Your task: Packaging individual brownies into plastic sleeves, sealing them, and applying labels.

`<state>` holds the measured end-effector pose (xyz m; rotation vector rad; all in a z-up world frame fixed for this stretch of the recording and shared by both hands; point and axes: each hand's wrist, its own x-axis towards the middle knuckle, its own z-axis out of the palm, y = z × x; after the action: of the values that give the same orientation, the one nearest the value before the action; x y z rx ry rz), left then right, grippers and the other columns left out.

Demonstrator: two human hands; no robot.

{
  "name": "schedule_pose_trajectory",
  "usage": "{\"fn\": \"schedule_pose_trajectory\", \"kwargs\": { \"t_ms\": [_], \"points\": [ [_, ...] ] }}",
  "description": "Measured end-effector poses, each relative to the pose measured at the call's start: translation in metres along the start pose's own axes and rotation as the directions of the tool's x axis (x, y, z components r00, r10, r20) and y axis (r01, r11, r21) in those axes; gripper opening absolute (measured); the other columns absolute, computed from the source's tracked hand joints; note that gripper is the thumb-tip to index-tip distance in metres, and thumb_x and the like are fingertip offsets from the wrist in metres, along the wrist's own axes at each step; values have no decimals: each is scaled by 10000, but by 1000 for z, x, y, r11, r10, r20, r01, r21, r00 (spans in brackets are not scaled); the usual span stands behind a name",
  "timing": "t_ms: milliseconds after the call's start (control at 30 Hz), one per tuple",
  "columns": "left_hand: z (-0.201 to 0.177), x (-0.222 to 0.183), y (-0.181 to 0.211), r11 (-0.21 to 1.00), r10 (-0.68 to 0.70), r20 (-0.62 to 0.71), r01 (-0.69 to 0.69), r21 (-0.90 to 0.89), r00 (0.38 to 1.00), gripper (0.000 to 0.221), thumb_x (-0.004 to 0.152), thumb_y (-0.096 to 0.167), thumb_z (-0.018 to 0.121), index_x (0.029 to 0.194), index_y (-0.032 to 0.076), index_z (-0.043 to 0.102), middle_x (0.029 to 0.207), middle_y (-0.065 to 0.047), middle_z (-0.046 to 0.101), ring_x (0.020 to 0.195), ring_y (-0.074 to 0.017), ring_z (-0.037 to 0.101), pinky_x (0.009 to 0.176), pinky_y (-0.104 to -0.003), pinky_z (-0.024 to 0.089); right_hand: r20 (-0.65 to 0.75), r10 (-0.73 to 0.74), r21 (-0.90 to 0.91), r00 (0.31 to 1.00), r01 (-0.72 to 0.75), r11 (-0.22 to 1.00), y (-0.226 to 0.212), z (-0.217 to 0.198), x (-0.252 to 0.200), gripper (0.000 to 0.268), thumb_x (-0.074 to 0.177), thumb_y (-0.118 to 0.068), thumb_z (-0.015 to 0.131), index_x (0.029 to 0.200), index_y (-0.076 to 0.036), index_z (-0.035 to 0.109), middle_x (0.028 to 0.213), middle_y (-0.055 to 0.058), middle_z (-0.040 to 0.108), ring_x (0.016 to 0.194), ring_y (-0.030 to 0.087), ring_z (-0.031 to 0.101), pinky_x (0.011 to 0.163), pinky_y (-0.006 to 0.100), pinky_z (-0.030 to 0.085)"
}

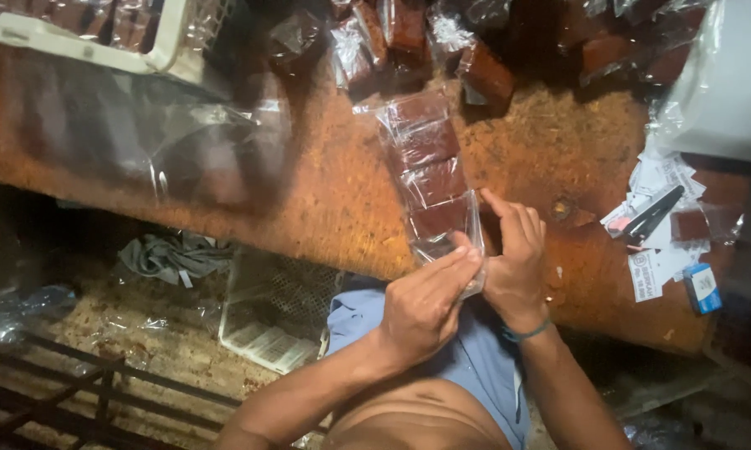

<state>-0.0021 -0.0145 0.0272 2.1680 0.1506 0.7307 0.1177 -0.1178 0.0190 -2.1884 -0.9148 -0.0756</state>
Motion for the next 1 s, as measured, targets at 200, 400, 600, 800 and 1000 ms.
{"fn": "schedule_pose_trajectory", "kwargs": {
  "t_ms": [200,400,600,800,1000],
  "points": [
    [-15,11,5,988,-96,66,103,-118,993,264,1033,150,547,1207,50,718,1168,-109,769,1110,-327,746,880,-409,626,223,-153,11,963,155,988,8,-4,4,930,708,-199,673,1562,47,398,1500,243,491,1180,383,510,909,401,330],
    [-25,9,12,992,38,150,-19,-128,988,314,1020,-4,427,1234,-29,656,1225,-186,733,1181,-354,729,1011,-398,592,15,-270,-50,963,270,961,1,6,3,424,1083,-244,554,1418,15,571,1333,267,642,1069,364,647,900,440,557],
    [-33,25,15,983,-47,190,79,-167,981,366,994,231,668,1318,68,619,1401,-231,579,1317,-431,565,1147,-548,451,118,-19,-9,993,21,1000,11,-21,-5,557,927,-69,612,1449,101,523,1468,259,565,1327,378,564,1146,489,405],
    [-14,19,1,865,-327,327,420,-273,886,1179,837,477,729,1602,-21,-17,1677,-332,193,1578,-448,247,1274,-510,263,263,-97,-93,960,125,988,30,-21,-10,669,981,-229,677,1514,93,430,1536,238,478,1157,391,498,1051,493,434],
    [-30,35,1,780,-397,420,542,-314,816,1222,833,658,602,1587,9,-108,1685,-317,115,1580,-419,185,1248,-571,216,301,-3,-260,953,85,962,23,-20,-14,718,1016,-437,544,1519,60,420,1549,212,476,1178,402,506,950,505,443]
  ]
}}
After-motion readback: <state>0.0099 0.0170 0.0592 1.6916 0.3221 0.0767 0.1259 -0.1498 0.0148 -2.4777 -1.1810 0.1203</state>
